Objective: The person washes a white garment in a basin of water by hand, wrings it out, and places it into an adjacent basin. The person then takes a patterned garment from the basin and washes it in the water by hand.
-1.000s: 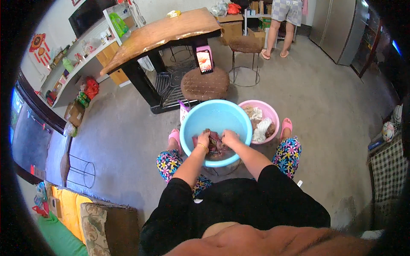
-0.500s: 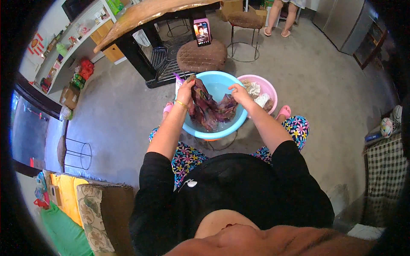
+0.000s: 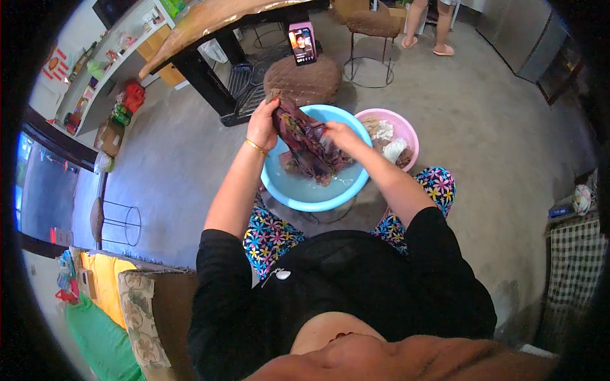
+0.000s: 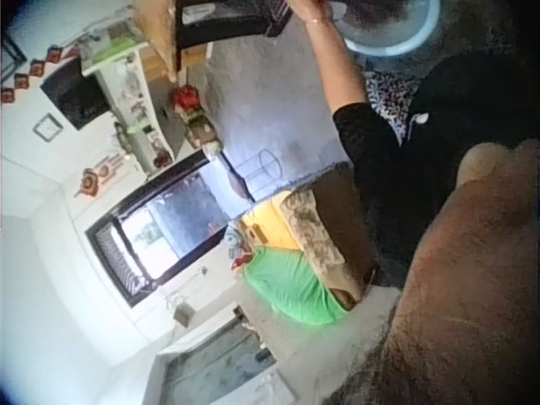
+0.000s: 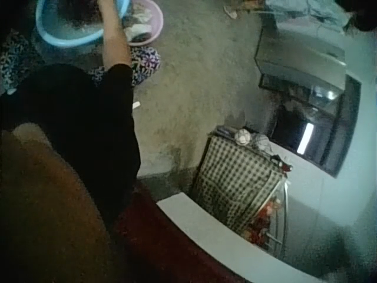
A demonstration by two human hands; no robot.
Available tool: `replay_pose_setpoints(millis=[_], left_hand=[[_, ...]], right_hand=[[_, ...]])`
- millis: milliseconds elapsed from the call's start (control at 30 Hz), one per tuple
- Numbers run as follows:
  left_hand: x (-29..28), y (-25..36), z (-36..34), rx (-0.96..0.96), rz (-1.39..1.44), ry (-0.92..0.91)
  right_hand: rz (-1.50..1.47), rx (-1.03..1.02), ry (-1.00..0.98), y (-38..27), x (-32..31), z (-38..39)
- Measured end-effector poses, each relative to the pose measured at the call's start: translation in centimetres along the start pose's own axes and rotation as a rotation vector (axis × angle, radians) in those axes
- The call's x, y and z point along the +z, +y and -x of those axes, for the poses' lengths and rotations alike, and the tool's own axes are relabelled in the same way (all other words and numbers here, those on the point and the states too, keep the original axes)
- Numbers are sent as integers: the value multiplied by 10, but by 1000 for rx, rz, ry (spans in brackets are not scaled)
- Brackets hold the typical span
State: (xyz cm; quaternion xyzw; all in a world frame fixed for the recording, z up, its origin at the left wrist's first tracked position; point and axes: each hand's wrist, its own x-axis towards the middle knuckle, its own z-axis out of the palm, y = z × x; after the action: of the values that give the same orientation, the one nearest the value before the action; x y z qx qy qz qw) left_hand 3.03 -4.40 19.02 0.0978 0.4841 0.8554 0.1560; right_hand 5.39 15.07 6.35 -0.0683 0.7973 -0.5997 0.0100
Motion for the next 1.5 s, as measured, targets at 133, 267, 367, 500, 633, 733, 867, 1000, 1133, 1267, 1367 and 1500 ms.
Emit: replay_pose_setpoints(millis=[133,267,367,500,633,733,867,1000,1133,1267,1367,1500], left_hand=[[-50,-18,-7,-42,-33,99],[-69,-48,0,-143,-52,160],[-70,-59,7,-185,-76,134],[-78,-70,6,-295,-155,318],[-87,-85,5,-328,-203,397],[-111,-105,1,-350,-481,467],[-95,-112,4,-57,-1427,537],[-50,-117,1,305,-1328,165],[-4,-109,-1,150,-1113,-100],[-17,-101,-18,72,-1058,107],[-18,-68,-17,87,-970,160],[-3,-33,-18,82,-692,239]], right_hand=[[-477,17,15,-29,-44,4],[-570,62,-68,-28,-64,-4],[-641,75,-104,-37,-64,-2],[-736,153,-58,-47,-65,2],[-860,220,-112,-38,-71,0],[-869,225,-126,-38,-69,1],[-816,225,-138,-42,-63,1],[-705,125,-259,-39,-58,-1],[-573,107,-420,-51,-55,1],[-359,-16,-422,-49,-64,-10],[35,2,-434,-49,-72,-14],[530,-261,-292,-46,-62,-10]])
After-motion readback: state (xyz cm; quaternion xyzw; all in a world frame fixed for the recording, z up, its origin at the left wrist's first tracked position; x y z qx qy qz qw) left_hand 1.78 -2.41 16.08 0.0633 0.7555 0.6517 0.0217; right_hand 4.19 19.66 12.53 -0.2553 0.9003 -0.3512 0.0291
